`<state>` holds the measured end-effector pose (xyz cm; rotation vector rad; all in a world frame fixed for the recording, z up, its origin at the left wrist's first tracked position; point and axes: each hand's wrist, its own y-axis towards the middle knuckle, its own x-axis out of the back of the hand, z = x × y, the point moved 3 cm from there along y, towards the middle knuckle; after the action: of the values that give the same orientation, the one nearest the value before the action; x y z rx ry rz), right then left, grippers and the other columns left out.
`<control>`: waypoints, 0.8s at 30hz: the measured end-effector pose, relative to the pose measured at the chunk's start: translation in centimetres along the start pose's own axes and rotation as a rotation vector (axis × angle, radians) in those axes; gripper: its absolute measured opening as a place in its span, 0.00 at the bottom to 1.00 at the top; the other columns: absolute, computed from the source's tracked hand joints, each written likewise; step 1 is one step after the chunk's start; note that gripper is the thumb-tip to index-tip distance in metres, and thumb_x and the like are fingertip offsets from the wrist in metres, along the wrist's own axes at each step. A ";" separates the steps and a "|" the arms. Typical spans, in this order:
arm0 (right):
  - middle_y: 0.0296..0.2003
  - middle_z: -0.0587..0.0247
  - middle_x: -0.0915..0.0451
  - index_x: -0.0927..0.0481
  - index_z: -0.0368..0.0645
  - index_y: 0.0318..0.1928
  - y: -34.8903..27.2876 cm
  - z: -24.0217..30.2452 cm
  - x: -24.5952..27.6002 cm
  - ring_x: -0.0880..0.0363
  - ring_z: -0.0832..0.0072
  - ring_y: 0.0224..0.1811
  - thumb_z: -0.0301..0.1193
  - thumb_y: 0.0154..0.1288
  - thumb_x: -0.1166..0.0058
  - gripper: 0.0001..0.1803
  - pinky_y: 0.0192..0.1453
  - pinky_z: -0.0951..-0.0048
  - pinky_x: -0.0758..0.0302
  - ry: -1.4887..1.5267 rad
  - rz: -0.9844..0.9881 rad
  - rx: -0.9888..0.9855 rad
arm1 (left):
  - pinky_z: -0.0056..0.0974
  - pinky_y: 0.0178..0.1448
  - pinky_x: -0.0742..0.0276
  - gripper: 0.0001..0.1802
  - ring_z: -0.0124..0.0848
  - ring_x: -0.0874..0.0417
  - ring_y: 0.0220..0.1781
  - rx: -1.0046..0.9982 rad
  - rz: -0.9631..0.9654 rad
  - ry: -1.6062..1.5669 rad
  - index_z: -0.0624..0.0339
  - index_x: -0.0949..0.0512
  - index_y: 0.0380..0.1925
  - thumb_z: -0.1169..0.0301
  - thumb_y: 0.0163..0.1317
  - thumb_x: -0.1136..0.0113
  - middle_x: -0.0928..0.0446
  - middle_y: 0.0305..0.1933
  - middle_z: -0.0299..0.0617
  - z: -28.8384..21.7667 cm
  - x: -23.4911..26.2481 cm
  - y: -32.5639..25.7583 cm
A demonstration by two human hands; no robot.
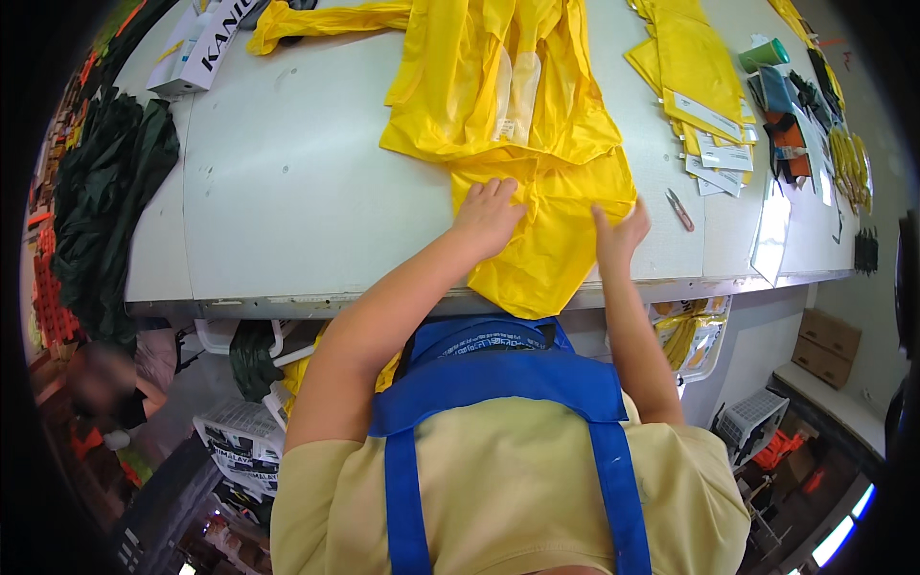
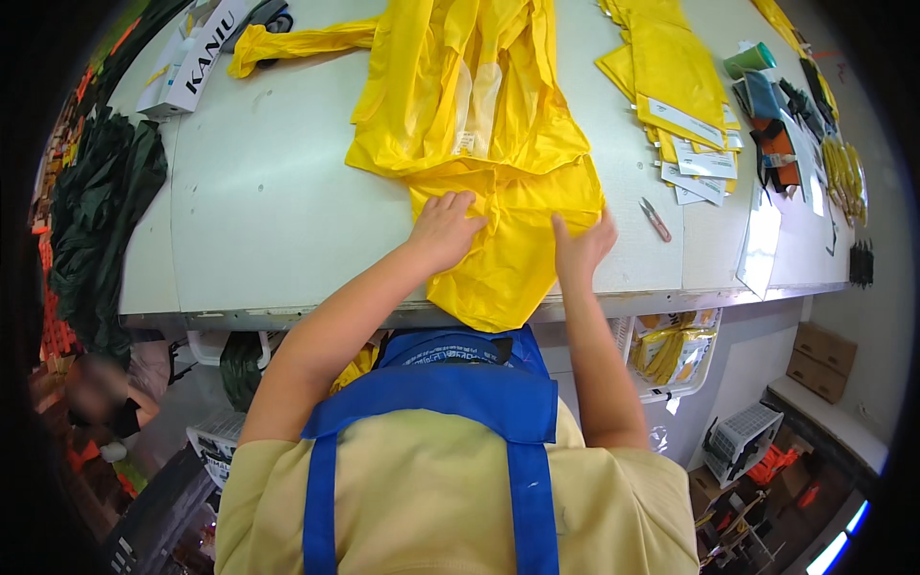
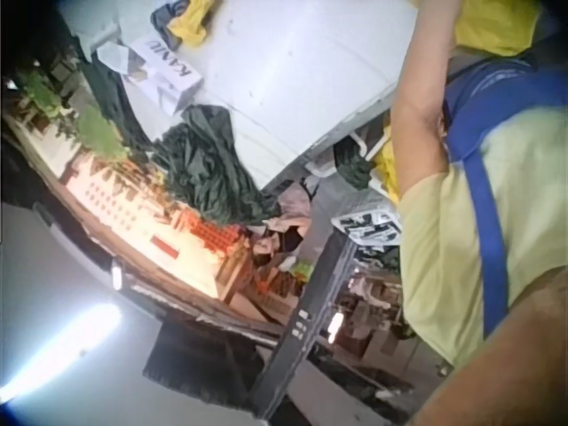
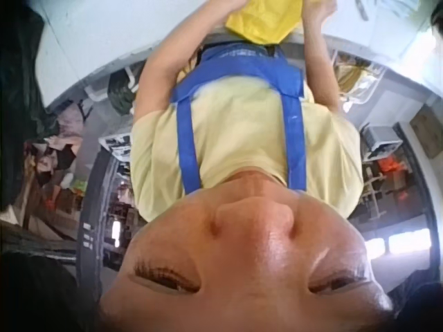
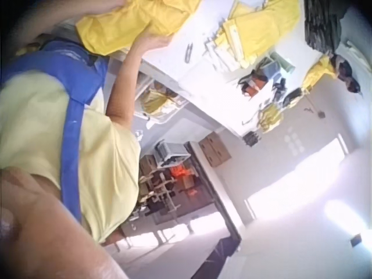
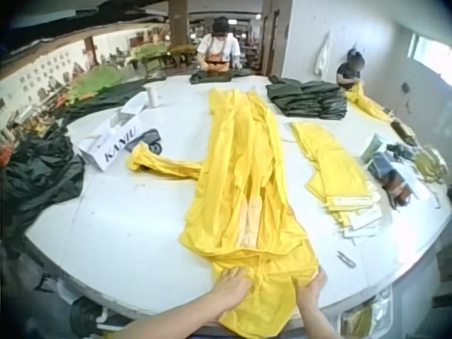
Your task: The person folds a yellow garment on a table, then uses scissors to cut along seams and edges of the fabric. They repeatedly unfold and refold the material while trimming excess fabric and loose threads.
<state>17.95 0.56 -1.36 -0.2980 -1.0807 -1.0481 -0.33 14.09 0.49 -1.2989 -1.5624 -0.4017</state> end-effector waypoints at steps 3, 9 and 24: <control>0.54 0.55 0.30 0.37 0.32 0.60 -3.2 -4.4 -2.0 0.30 0.62 0.56 0.27 0.59 0.43 0.29 0.59 0.65 0.31 0.687 0.260 -0.544 | 0.53 0.73 0.60 0.27 0.47 0.51 0.73 -0.085 -0.149 0.049 0.45 0.27 0.53 0.67 0.48 0.40 0.50 0.72 0.51 0.1 -0.9 -0.5; 0.59 0.54 0.33 0.23 0.44 0.50 -1.0 6.0 2.2 0.33 0.61 0.60 0.17 0.53 0.50 0.21 0.60 0.65 0.33 0.649 0.615 0.363 | 0.48 0.74 0.58 0.34 0.44 0.52 0.74 -0.204 0.005 -0.183 0.48 0.33 0.58 0.70 0.46 0.40 0.52 0.73 0.48 1.4 -1.9 0.0; 0.66 0.62 0.39 0.29 0.56 0.60 -1.9 2.1 1.2 0.49 0.60 0.71 0.38 0.50 0.42 0.32 0.72 0.51 0.54 0.042 0.917 0.893 | 0.56 0.73 0.60 0.28 0.44 0.47 0.73 -0.266 -0.309 0.058 0.42 0.34 0.62 0.53 0.62 0.51 0.43 0.70 0.42 1.9 -3.1 -2.2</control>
<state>15.30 0.33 0.21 -0.0170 -1.0927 0.2714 -3.43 13.08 -2.23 -1.2303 -1.7064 -0.8584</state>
